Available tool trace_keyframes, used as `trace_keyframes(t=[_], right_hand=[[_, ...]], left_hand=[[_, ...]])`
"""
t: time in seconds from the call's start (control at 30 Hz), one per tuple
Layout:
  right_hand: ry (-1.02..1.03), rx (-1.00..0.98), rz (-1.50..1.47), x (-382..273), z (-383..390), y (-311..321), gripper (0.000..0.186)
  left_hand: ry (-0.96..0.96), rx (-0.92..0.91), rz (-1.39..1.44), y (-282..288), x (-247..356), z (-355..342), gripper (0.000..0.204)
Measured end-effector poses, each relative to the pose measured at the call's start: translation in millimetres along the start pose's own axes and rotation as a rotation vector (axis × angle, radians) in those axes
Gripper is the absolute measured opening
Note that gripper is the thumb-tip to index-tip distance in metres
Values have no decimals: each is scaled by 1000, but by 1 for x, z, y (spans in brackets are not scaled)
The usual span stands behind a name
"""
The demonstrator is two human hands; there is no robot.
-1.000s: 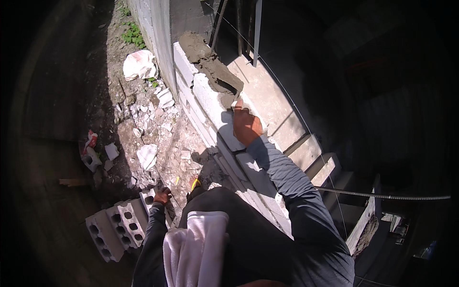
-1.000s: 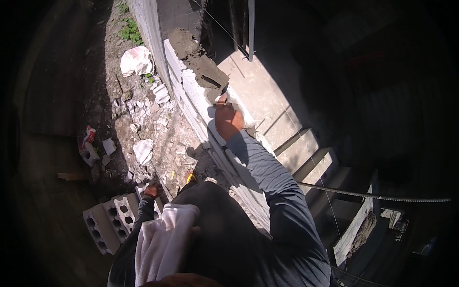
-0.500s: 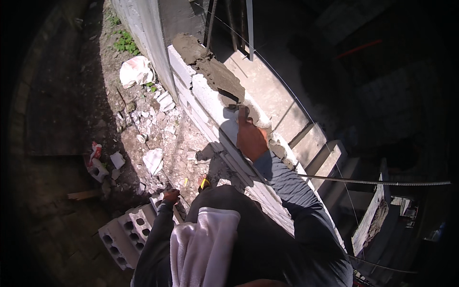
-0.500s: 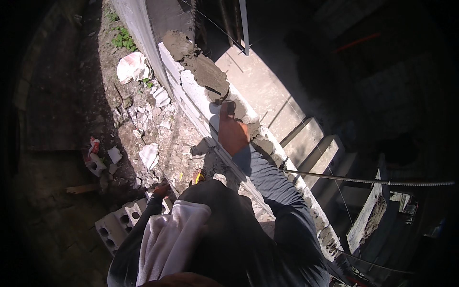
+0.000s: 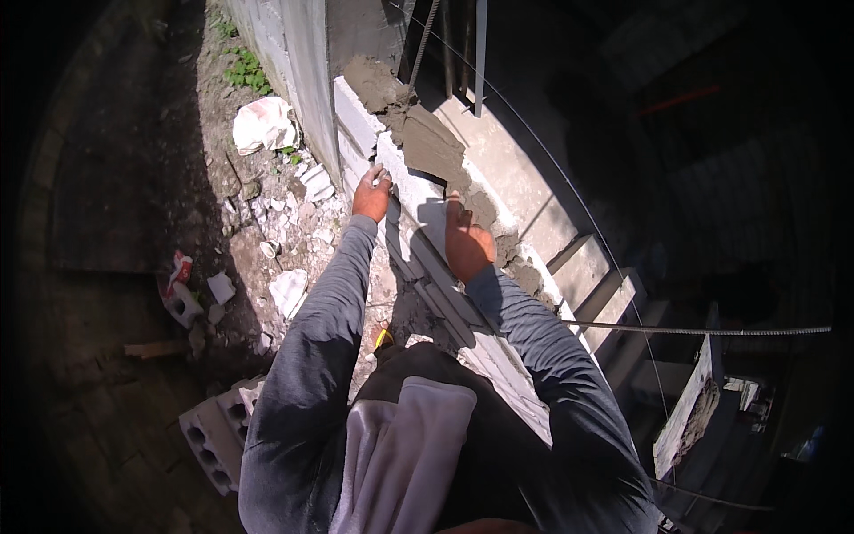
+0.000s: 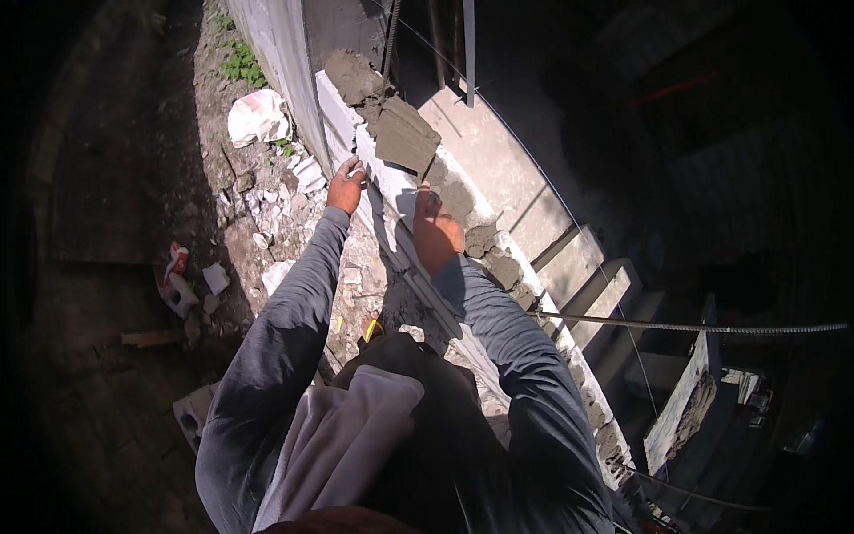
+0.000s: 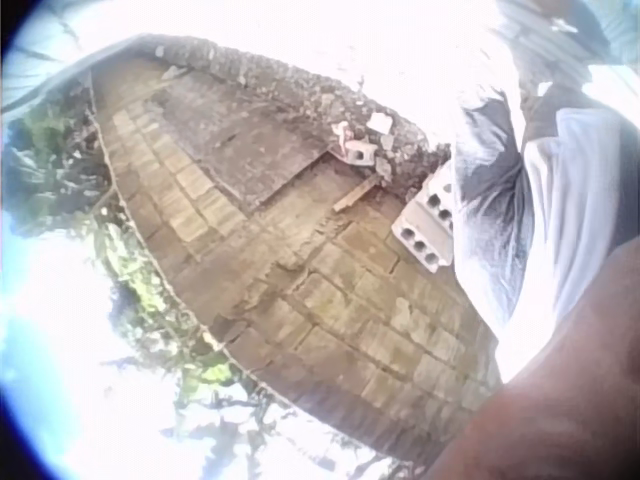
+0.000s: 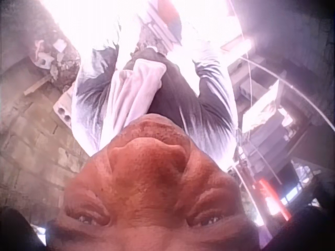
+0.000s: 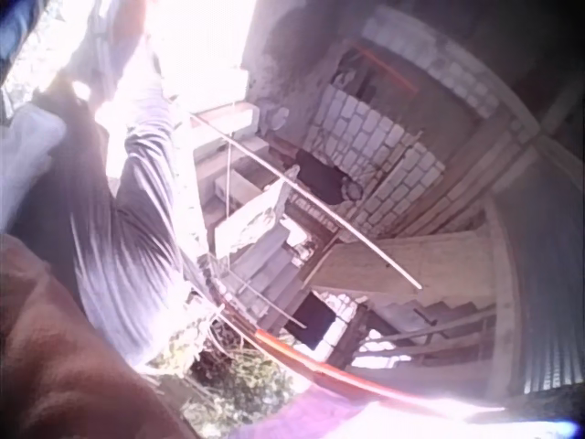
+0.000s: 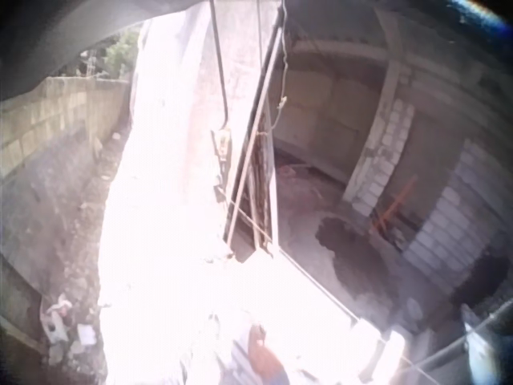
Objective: The person scoops mortar from a pile using a trowel and applies it to the top of a partially built concrete block wall. They repeatedly smooth the mortar along the wall's edge, preparing the surface for additional blocks.
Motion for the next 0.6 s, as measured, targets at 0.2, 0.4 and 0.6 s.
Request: trace_keyframes(t=[0.2, 0.4, 0.6], right_hand=[[-30, -219, -191, -7, -2, 85, 68], [-6, -41, -265, 14, -7, 30, 72], [-177, -158, -357, 0, -24, 88, 75]], left_hand=[[-88, 227, -323, 11, 7, -79, 69], [-186, 228, -431, -15, 47, -67, 62], [-154, 250, -431, 8, 42, -78, 64]])
Point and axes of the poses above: each hand's wrist, its own z-axis away from the middle knuckle, its own y-axis out of the back of the hand, x = y × z, the point moved 1 cm from there along -z, towards the middle knuckle, and after that the axes turned 3 degrees about -x, right-handed, at the moved point
